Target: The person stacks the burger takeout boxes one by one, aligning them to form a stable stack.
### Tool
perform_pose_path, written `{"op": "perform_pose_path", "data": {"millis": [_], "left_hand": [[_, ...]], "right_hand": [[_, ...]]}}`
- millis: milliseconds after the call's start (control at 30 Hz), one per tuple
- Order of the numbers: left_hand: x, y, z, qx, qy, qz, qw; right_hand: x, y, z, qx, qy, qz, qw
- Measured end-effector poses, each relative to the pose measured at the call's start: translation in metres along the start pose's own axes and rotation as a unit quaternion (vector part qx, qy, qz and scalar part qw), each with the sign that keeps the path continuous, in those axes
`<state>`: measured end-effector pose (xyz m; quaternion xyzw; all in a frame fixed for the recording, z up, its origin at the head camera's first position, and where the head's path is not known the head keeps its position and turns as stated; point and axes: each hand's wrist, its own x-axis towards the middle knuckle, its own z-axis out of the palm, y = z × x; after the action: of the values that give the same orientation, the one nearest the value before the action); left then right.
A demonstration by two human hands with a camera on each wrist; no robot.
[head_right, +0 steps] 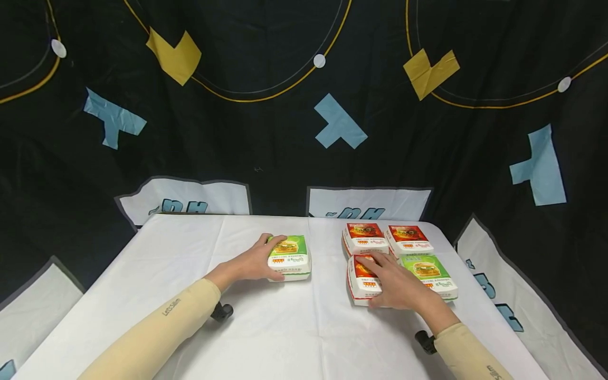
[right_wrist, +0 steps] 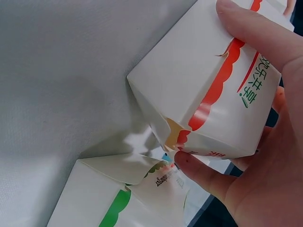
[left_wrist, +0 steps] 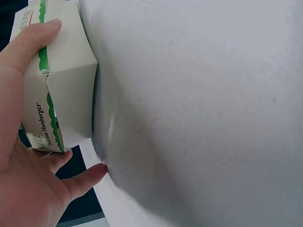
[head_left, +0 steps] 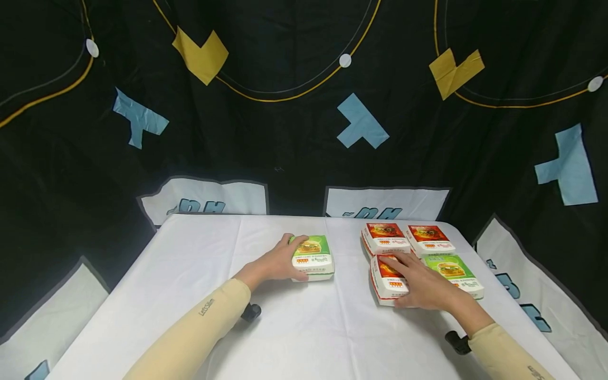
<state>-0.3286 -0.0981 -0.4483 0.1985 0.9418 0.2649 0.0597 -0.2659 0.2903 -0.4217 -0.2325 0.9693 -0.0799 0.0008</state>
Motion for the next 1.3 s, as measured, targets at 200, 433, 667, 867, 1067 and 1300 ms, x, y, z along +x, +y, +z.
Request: {"op": "perform_pose_path", "data": {"millis": [200, 433, 667, 867, 1067, 1300], "left_hand": [[0.0, 0.001, 0.0, 0.008, 0.003, -0.004, 1.0], [-0.002, 0.002, 0.0, 0.01, 0.006, -0.006, 0.9999], [-0.004, 0.004, -0.001, 0.004, 0.007, 0.0, 1.0], [-0.004, 0.004, -0.002, 0.0, 0.004, 0.003, 1.0], [-0.002, 0.002, -0.002, -0.002, -0.001, 0.004, 1.0], [-0.001, 0.0, -0.002, -0.005, -0.008, 0.001, 1.0]], "right_hand": [[0.0, -0.001, -0.001, 0.001, -0.002, 0.003, 1.0], [0.003, -0.003, -0.002, -0.001, 0.006, -0.009, 0.9999], [0.007, -0.008, -0.008, 0.008, 0.001, -0.012, 0.9999], [0.009, -0.014, -0.016, 0.019, -0.004, -0.004, 0.9998], [0.015, -0.019, -0.02, 0.011, 0.012, -0.024, 0.9996], [0.022, -0.024, -0.025, 0.011, 0.004, -0.02, 0.9997]]}}
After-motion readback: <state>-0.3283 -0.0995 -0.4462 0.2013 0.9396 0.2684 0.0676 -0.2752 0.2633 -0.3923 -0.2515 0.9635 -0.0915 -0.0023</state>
